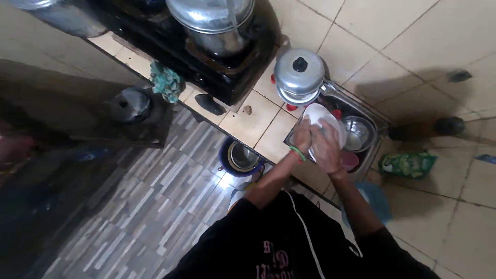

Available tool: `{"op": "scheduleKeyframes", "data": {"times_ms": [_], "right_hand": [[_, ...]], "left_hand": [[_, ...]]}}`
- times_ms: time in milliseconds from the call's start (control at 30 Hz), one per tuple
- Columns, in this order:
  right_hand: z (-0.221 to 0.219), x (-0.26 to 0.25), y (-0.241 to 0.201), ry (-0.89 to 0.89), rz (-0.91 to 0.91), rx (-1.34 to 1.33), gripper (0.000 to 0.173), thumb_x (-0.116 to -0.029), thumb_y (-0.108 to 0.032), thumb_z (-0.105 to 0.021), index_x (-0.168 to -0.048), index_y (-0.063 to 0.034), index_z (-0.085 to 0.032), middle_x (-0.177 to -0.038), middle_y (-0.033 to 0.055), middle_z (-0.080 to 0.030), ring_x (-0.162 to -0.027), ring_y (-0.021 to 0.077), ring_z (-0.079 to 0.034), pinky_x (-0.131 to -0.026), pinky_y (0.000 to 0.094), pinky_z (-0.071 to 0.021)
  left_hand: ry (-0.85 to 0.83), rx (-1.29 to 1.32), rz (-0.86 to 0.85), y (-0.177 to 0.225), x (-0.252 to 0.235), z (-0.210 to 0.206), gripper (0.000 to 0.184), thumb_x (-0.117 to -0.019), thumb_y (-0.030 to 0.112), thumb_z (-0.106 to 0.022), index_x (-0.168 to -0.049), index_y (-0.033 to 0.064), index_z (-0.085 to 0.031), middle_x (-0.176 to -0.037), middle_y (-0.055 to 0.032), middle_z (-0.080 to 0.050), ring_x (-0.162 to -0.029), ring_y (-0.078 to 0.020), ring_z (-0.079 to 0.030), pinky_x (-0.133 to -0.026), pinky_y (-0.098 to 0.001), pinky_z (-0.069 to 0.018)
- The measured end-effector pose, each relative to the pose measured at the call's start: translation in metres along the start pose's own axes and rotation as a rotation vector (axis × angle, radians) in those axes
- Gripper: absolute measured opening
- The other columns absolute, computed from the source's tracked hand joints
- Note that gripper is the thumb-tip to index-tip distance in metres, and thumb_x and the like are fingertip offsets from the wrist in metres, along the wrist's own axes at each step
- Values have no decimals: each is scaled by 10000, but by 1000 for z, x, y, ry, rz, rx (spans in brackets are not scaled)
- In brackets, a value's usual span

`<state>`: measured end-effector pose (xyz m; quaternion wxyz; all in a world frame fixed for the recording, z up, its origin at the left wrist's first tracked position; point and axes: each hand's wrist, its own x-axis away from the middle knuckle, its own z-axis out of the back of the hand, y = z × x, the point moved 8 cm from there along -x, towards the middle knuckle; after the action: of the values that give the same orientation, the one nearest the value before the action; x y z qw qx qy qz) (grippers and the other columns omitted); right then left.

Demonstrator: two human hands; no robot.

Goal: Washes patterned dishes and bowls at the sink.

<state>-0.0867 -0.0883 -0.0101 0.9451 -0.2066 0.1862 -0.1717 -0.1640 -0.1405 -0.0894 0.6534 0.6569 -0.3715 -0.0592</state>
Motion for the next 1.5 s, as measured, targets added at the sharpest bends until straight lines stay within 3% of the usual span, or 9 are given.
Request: {"op": "scheduleKeyframes", "data": {"times_ms": [133,267,367,500,633,833,1200,1367,1500], "right_hand": [[8,-16,62,-143,-352,-234,435,-1098,-278,-428,-1470,-80,-534,-1493,197,-525,-1370,384,-505,-1128,608,-388],[30,6,104,-66,-766,-566,549,-1085,-492,-382,-1437,-102,-540,-1316,152,-621,-1151,253,-610,-973,524,-501],[29,20,119,-63,-928,-831,592,-1034,-622,-410,-1346,-147,-572,-1101,19,-666,-928,92,-643,-805,348,-571],[9,40,122,-170,-1011,-905,226,-1059,-221,-473,-1116,-56,-617,-872,16,-633,-748,85,-615,-673,297,-549],[-44,62,107,-262,-1099,-1134,93,-929,-141,-573,-996,-95,-619,-766,11,-636,-647,103,-623,-588,311,-562],[-110,74,92,-187,-1127,-1002,250,-951,-161,-643,-1150,-10,-630,-947,96,-657,-822,167,-632,-729,386,-558],[-173,91,106,-163,-1051,-1108,351,-866,-242,-700,-1172,-75,-663,-937,66,-679,-779,145,-637,-658,365,-553],[-181,98,106,-146,-1052,-1095,290,-955,-201,-640,-1210,-63,-654,-934,62,-677,-760,124,-629,-679,343,-558],[-188,102,110,-160,-1079,-1063,350,-982,-222,-660,-1288,-54,-639,-1109,129,-688,-921,192,-654,-815,416,-565]], "left_hand": [[-95,-195,127,26,23,-5,602,-1121,422,-298,-1166,-89,-613,-1063,-274,-647,-988,-357,-650,-886,-543,-529],[-342,-514,-183,52,51,-24,448,-1113,280,-405,-1016,-74,-661,-843,-221,-648,-810,-341,-655,-777,-516,-540],[-585,-836,-506,54,80,-45,354,-1085,209,-470,-1270,-22,-665,-1091,-203,-731,-952,-362,-720,-876,-524,-568],[-687,-1023,-793,40,103,-33,313,-1051,136,-498,-1178,-87,-677,-951,-237,-722,-855,-388,-728,-782,-496,-588],[-705,-1110,-954,5,105,3,185,-997,75,-554,-982,-50,-689,-840,-207,-702,-796,-369,-728,-713,-482,-599],[-668,-1221,-952,-42,91,56,122,-933,14,-609,-980,-44,-706,-863,-199,-707,-845,-373,-727,-758,-493,-595],[-744,-1342,-749,-91,70,82,166,-956,23,-600,-1069,-38,-705,-1009,-242,-703,-989,-429,-700,-860,-548,-563],[-804,-1334,-700,-104,68,86,205,-952,12,-600,-1121,-49,-697,-1040,-267,-691,-999,-456,-686,-844,-576,-548],[-848,-1363,-659,-111,66,86,233,-953,0,-583,-1155,-51,-687,-1072,-278,-683,-1024,-469,-673,-846,-586,-537]]}}
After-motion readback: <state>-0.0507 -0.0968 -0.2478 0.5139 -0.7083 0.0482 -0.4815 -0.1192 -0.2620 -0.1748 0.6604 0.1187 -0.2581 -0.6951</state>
